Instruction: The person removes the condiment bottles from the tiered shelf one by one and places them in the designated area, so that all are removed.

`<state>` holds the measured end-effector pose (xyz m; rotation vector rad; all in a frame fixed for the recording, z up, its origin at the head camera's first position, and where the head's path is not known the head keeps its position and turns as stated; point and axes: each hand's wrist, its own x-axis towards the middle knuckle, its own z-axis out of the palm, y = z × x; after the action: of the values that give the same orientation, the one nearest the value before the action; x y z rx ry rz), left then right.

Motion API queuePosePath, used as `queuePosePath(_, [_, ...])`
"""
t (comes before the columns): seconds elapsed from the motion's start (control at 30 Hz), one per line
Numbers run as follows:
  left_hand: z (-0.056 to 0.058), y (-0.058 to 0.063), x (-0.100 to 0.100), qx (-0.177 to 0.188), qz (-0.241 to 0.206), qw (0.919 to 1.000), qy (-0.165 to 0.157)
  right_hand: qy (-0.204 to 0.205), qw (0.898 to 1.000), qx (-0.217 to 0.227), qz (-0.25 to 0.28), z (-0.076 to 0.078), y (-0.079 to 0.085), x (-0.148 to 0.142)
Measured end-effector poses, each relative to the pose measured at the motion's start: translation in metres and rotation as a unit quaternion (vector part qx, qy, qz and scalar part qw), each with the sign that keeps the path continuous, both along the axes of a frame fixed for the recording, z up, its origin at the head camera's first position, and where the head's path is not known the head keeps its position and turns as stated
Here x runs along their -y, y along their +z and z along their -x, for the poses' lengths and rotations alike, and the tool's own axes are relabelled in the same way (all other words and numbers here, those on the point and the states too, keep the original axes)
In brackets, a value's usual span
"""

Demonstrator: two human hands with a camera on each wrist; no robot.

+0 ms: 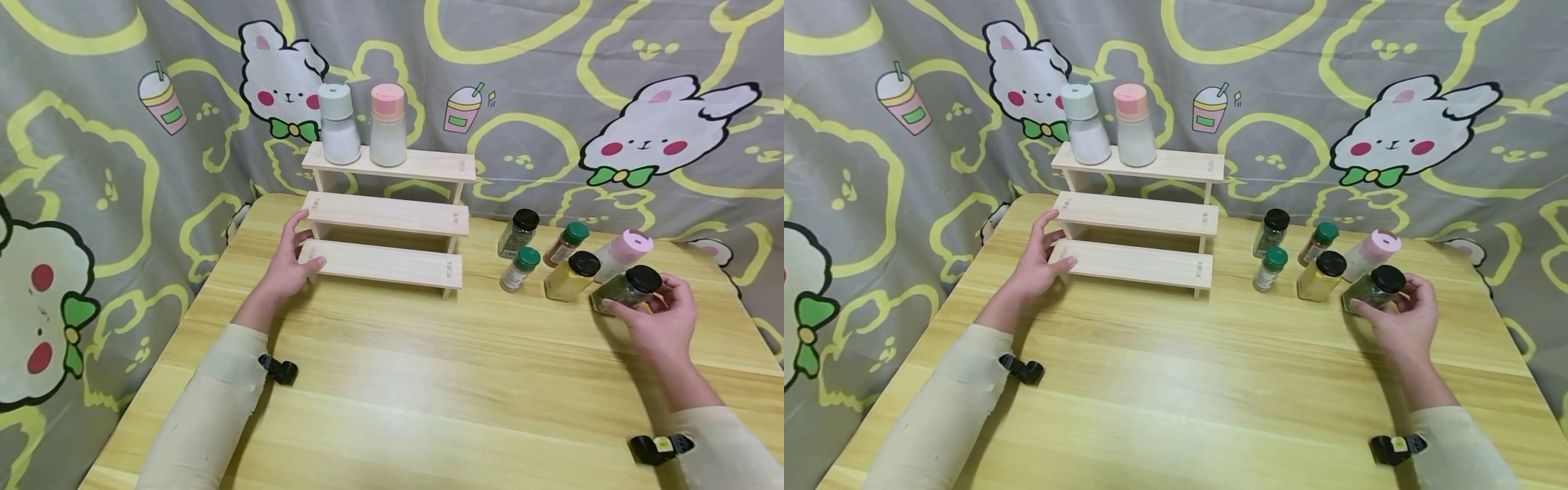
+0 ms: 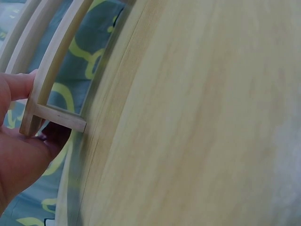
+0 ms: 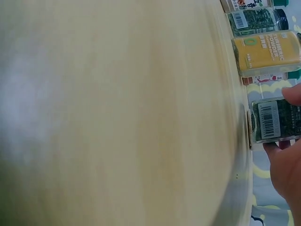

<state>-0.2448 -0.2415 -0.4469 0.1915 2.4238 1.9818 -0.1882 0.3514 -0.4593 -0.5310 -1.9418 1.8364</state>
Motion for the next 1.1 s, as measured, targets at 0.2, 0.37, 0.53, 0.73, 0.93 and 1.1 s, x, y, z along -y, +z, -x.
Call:
queuePosePath(0.2, [0.0025, -0.0066, 0.0023, -0.008, 0.005, 0.9999, 0.006, -0.005, 1.000, 0.005, -0.010, 0.0020, -0.0047, -0.0004])
queuePosePath(0.37, [0.0022, -0.0075, 0.0022, -0.014, 0.003, 0.9999, 0.005, -0.003, 1.000, 0.004, -0.019, 0.0022, -0.0072, 0.0000])
queuePosePath(0.53, [0.0026, -0.0081, 0.0024, -0.012, 0.006, 0.9999, 0.004, 0.003, 1.000, 0.005, -0.021, 0.0030, -0.0085, -0.0001])
queuePosePath(0.73, [0.0025, -0.0077, 0.0024, -0.013, 0.004, 0.9999, 0.003, 0.011, 1.000, 0.005, -0.016, 0.0034, -0.0093, -0.0006])
queuePosePath(0.93, [0.0018, -0.0069, 0.0023, -0.014, 0.004, 0.9999, 0.003, 0.025, 0.999, 0.011, -0.022, 0.0022, -0.0094, -0.0027])
queuePosePath(1.1, [0.0026, -0.0081, 0.0036, -0.016, 0.004, 0.9999, 0.002, 0.038, 0.999, 0.011, -0.013, -0.0011, -0.0084, -0.0050])
